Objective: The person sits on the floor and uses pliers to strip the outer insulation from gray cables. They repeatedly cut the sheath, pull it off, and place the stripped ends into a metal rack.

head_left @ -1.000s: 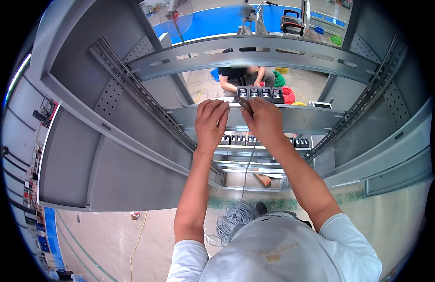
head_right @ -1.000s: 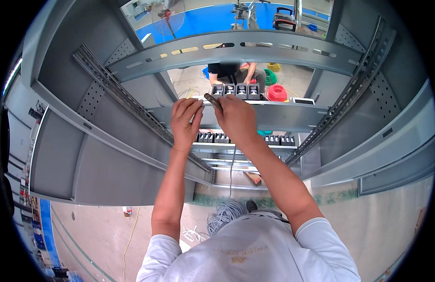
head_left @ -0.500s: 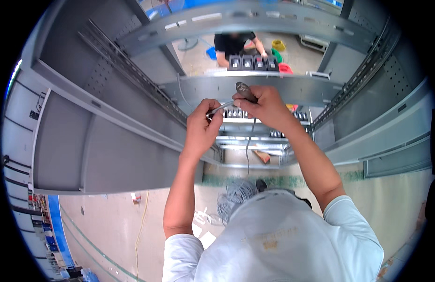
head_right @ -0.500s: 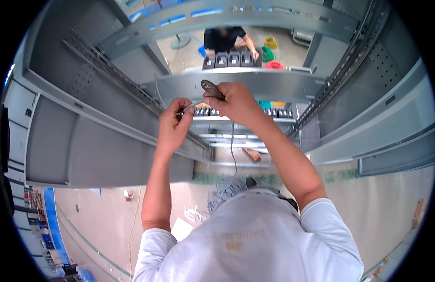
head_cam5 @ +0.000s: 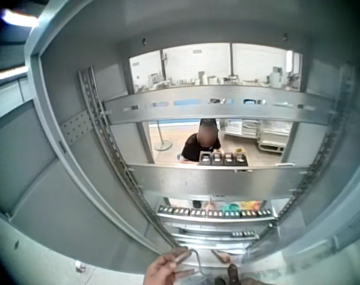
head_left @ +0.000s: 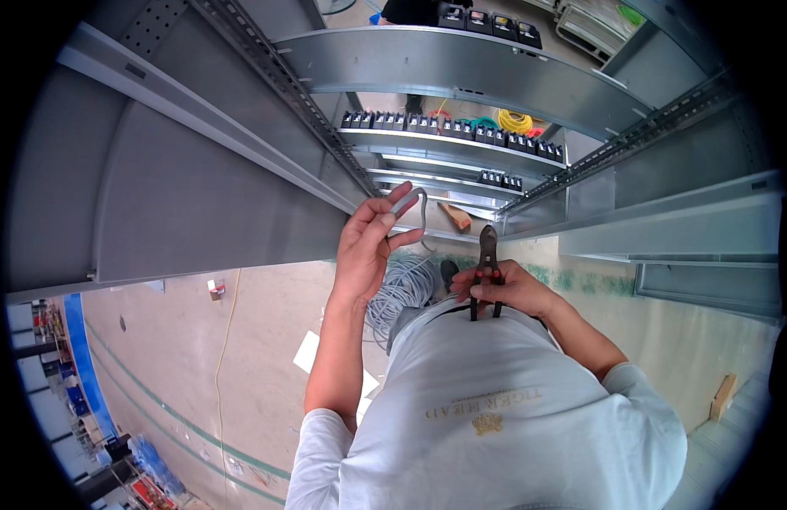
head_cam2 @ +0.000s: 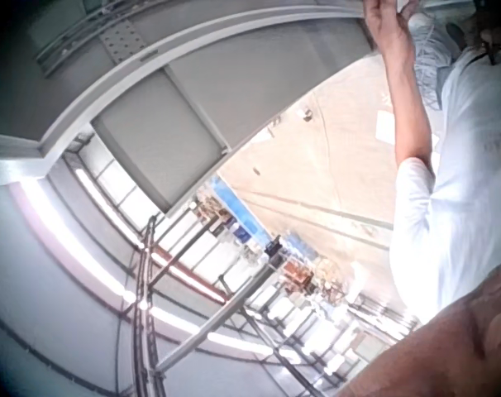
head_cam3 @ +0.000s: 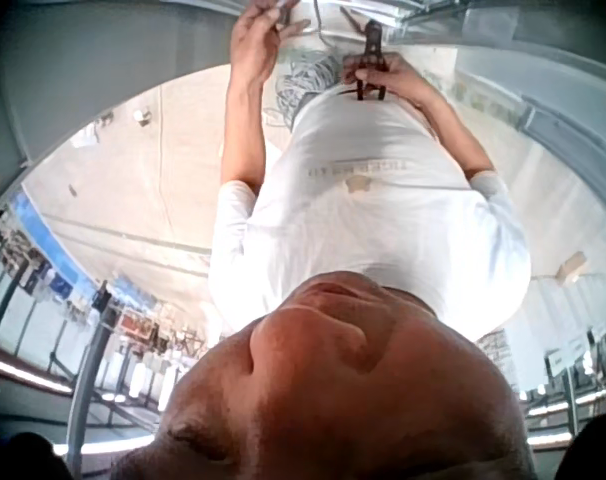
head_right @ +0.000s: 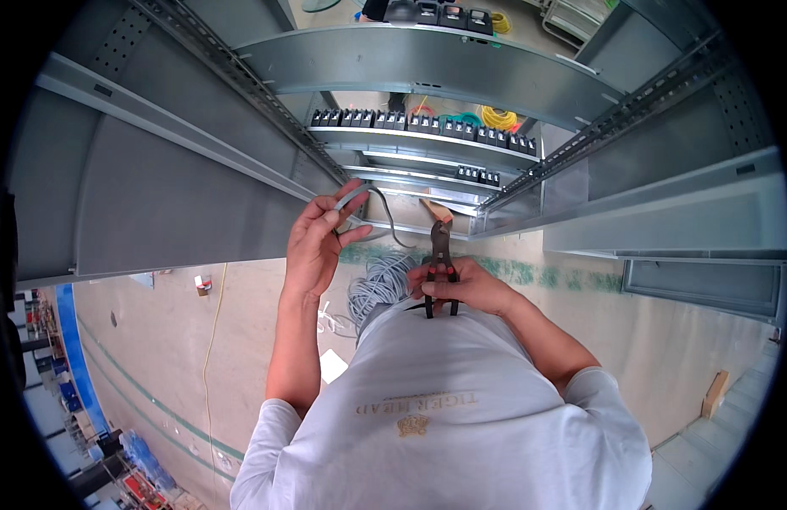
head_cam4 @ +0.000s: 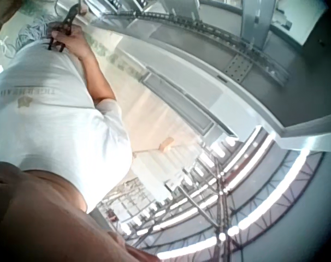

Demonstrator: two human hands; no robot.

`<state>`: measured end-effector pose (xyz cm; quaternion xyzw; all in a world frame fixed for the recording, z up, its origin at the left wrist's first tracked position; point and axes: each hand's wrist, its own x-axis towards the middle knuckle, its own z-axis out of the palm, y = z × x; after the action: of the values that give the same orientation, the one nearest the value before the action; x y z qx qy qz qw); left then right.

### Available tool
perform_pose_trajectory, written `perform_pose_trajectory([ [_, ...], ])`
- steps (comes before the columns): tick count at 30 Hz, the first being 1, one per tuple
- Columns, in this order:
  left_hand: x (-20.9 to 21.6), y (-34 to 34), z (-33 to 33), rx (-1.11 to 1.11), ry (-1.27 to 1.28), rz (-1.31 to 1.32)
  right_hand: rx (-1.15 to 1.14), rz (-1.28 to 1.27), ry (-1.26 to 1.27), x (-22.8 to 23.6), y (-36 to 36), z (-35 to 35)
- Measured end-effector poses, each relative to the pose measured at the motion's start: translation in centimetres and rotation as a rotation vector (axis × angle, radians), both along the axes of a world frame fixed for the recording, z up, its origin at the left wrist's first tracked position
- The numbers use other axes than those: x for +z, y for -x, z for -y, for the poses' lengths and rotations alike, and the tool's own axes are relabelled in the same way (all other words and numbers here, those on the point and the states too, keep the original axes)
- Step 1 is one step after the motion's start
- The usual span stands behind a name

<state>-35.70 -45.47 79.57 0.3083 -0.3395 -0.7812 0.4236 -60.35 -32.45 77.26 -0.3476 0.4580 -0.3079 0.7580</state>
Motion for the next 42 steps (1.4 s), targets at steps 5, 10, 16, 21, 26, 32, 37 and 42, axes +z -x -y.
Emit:
perform_pose_trajectory([
  [5, -0.5, -0.3, -1.2, -0.062, 0.035, -0.044, 0.068, -0.365, 0.245, 1.8, -0.7, 1.2],
  [10, -1.4, -0.4, -2.8, -0.115, 0.069, -0.102, 0.092, -0.367, 0.331, 3.5, -3.3, 1.2],
  [16, -3.2, -1.9, -5.2, -0.127, 0.181, -0.077, 0.105, -0.418, 0.421, 3.3, -5.8, -0.8],
  [21, -4.3, -2.9, -8.0, -0.104, 0.218, -0.017, 0.157, -0.491, 0.419, 1.8, -7.1, -3.0],
  [26, -3.9, -3.8, -10.7, -0.067, 0.225, 0.096, 0.139, -0.494, 0.414, 0.9, -7.7, -5.6],
  [32, -3.6, -3.6, -12.9, -0.063, 0.245, 0.086, 0.181, -0.411, 0.389, 1.0, -7.1, -7.5],
  [37, -2.8, -2.0, -15.1, -0.041, 0.25, 0.152, 0.191, -0.362, 0.377, 0.4, -5.3, -9.1],
  [42, -2.4, 0.7, -17.7, -0.064, 0.283, 0.237, 0.157, -0.297, 0.379, -0.8, -2.8, -11.5],
])
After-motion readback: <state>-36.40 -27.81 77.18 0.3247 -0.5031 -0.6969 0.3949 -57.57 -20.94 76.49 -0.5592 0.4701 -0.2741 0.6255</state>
